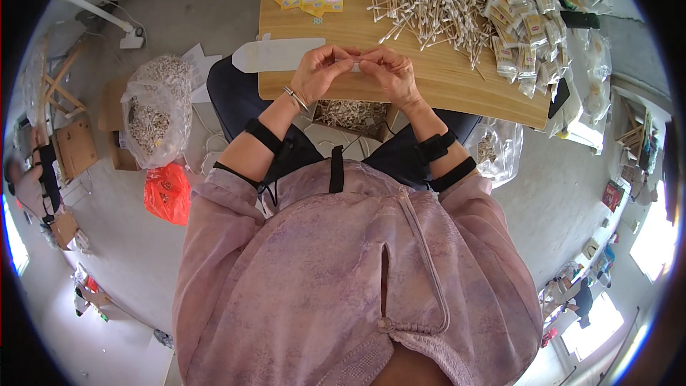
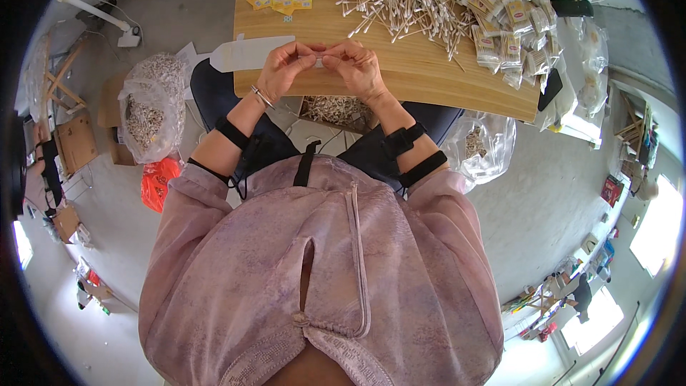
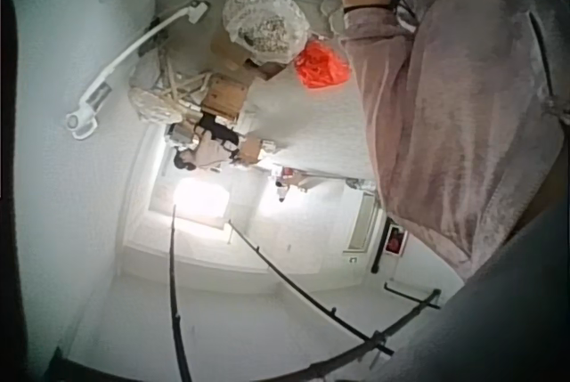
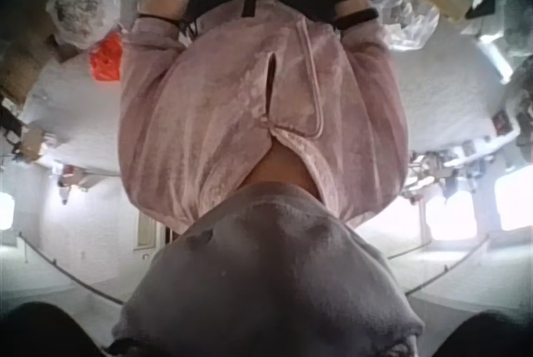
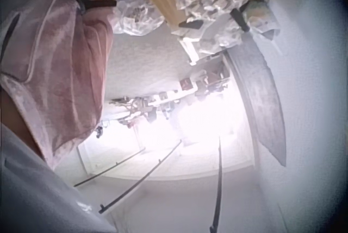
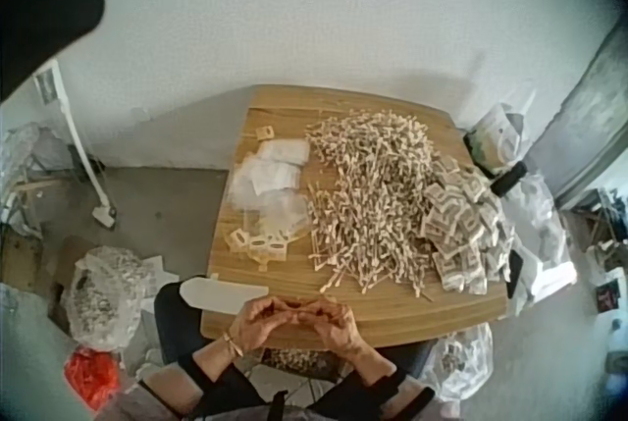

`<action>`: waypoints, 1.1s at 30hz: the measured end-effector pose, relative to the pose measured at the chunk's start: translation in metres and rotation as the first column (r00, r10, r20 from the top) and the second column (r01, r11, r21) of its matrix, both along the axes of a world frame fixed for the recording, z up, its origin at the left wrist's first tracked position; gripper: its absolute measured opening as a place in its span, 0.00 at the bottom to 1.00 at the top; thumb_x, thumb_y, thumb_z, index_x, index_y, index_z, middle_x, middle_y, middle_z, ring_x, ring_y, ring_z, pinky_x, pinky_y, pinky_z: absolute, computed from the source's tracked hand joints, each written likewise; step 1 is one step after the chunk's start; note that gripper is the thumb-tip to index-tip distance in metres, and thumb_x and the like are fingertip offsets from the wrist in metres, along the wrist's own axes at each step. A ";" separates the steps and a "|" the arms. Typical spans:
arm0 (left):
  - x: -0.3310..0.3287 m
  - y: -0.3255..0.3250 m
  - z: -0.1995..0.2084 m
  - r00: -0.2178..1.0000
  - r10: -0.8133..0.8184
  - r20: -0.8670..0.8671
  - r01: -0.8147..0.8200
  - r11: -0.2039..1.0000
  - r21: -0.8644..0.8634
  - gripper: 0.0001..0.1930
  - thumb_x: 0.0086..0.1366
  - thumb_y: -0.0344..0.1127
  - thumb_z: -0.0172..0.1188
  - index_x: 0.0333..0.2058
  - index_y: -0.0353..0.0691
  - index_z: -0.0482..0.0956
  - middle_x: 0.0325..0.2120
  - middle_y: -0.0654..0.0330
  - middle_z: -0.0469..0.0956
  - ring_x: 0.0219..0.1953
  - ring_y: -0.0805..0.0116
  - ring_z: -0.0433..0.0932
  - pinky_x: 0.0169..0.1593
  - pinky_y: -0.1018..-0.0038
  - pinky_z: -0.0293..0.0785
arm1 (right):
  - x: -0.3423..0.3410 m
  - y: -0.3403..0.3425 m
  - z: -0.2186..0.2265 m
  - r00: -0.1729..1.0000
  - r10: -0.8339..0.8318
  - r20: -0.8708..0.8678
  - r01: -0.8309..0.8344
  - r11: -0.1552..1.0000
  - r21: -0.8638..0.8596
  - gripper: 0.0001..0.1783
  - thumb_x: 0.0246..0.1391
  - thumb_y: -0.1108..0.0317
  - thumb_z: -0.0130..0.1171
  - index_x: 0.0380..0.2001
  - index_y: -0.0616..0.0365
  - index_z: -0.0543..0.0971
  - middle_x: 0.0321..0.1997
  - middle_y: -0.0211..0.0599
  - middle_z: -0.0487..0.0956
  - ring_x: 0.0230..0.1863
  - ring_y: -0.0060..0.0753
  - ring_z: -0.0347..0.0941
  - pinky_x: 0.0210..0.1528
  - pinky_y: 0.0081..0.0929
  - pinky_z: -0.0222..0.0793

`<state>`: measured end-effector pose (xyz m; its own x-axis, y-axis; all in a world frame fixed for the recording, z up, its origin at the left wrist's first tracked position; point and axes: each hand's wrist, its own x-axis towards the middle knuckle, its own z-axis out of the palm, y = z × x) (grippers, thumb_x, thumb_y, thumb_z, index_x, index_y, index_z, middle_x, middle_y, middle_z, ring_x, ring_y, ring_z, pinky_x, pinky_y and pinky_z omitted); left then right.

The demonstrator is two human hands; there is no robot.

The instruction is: Counting and placing white cotton swab sticks into plastic bags at a workstation.

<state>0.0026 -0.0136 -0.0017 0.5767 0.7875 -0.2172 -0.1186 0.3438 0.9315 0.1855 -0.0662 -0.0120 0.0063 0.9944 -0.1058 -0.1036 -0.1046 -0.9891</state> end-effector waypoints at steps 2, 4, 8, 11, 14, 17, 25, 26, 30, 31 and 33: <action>0.000 0.002 -0.003 1.000 -0.016 0.012 0.016 1.000 -0.016 0.03 0.62 0.26 0.57 0.32 0.32 0.76 0.43 0.54 0.77 0.39 0.78 0.73 0.46 0.80 0.71 | 0.000 0.002 -0.002 1.000 -0.006 -0.015 0.006 1.000 -0.004 0.05 0.50 0.73 0.62 0.32 0.59 0.82 0.32 0.30 0.78 0.33 0.18 0.70 0.38 0.17 0.67; 0.000 0.003 -0.007 0.999 -0.028 0.019 0.028 1.000 -0.014 0.03 0.62 0.26 0.57 0.32 0.32 0.76 0.43 0.54 0.77 0.39 0.78 0.73 0.46 0.80 0.70 | 0.000 0.004 -0.002 0.999 -0.008 -0.031 0.008 1.000 -0.002 0.05 0.50 0.73 0.63 0.32 0.59 0.82 0.31 0.29 0.78 0.34 0.18 0.70 0.38 0.17 0.66; -0.001 0.005 -0.007 0.999 -0.034 0.036 0.038 0.993 -0.113 0.03 0.63 0.25 0.54 0.34 0.35 0.76 0.48 0.54 0.75 0.44 0.76 0.72 0.52 0.78 0.67 | -0.001 0.005 0.003 0.995 0.002 0.103 -0.003 1.000 0.006 0.06 0.48 0.71 0.64 0.31 0.60 0.81 0.30 0.30 0.79 0.35 0.21 0.69 0.39 0.20 0.66; -0.003 0.005 -0.013 0.998 -0.030 0.064 0.035 0.997 -0.075 0.04 0.63 0.25 0.54 0.36 0.35 0.76 0.49 0.54 0.74 0.46 0.74 0.73 0.53 0.77 0.68 | 0.000 0.006 0.006 0.985 0.000 0.175 -0.004 1.000 0.026 0.06 0.48 0.70 0.64 0.31 0.59 0.81 0.30 0.31 0.79 0.36 0.23 0.69 0.40 0.22 0.66; 0.004 0.001 -0.009 1.000 0.025 0.020 -0.024 1.000 -0.016 0.04 0.60 0.26 0.60 0.34 0.33 0.77 0.44 0.57 0.78 0.41 0.78 0.74 0.44 0.79 0.71 | 0.004 0.005 0.008 0.962 0.004 0.274 -0.024 0.997 0.068 0.05 0.48 0.71 0.63 0.30 0.59 0.81 0.29 0.31 0.79 0.36 0.24 0.69 0.40 0.23 0.66; 0.005 -0.002 -0.006 0.978 0.112 -0.175 -0.052 0.948 0.315 0.03 0.58 0.26 0.60 0.33 0.35 0.78 0.43 0.58 0.78 0.40 0.74 0.76 0.42 0.77 0.74 | -0.001 0.011 0.015 0.948 -0.024 0.317 0.001 0.997 0.073 0.04 0.47 0.73 0.63 0.30 0.58 0.81 0.29 0.31 0.79 0.35 0.26 0.70 0.39 0.23 0.67; -0.003 0.006 0.012 0.881 0.405 -0.245 0.174 0.203 0.964 0.09 0.48 0.25 0.63 0.30 0.42 0.79 0.34 0.65 0.78 0.39 0.64 0.77 0.41 0.71 0.76 | 0.011 0.013 0.019 0.687 -0.246 0.684 -0.210 0.834 0.511 0.09 0.41 0.75 0.63 0.31 0.54 0.81 0.33 0.31 0.77 0.37 0.37 0.72 0.38 0.31 0.71; -0.004 0.007 0.013 0.865 0.431 -0.257 0.235 0.103 0.966 0.11 0.44 0.24 0.64 0.30 0.43 0.79 0.32 0.65 0.78 0.39 0.65 0.77 0.41 0.72 0.76 | 0.012 0.014 0.020 0.616 -0.308 0.725 -0.286 0.770 0.570 0.11 0.40 0.75 0.62 0.32 0.54 0.80 0.34 0.30 0.77 0.37 0.36 0.72 0.39 0.31 0.71; -0.004 0.005 0.016 0.847 0.469 -0.251 0.261 0.046 0.964 0.12 0.42 0.26 0.63 0.29 0.45 0.80 0.31 0.69 0.78 0.37 0.68 0.77 0.40 0.72 0.75 | 0.017 0.015 0.026 0.471 -0.384 0.794 -0.450 0.669 0.591 0.14 0.36 0.72 0.59 0.33 0.54 0.79 0.38 0.28 0.77 0.39 0.33 0.73 0.39 0.29 0.73; -0.004 0.004 0.016 0.828 0.500 -0.255 0.279 0.027 0.960 0.11 0.43 0.27 0.63 0.29 0.46 0.80 0.30 0.70 0.78 0.36 0.70 0.76 0.41 0.72 0.73 | 0.016 0.015 0.027 0.470 -0.386 0.794 -0.450 0.669 0.592 0.14 0.36 0.72 0.59 0.33 0.54 0.79 0.38 0.28 0.77 0.39 0.33 0.73 0.39 0.29 0.73; -0.004 0.000 0.018 0.808 0.529 -0.259 0.299 0.010 0.954 0.10 0.44 0.29 0.63 0.29 0.47 0.80 0.30 0.72 0.78 0.35 0.72 0.75 0.42 0.72 0.71 | 0.014 0.014 0.028 0.464 -0.399 0.791 -0.465 0.651 0.601 0.14 0.36 0.72 0.58 0.33 0.55 0.79 0.38 0.29 0.76 0.39 0.33 0.72 0.39 0.28 0.73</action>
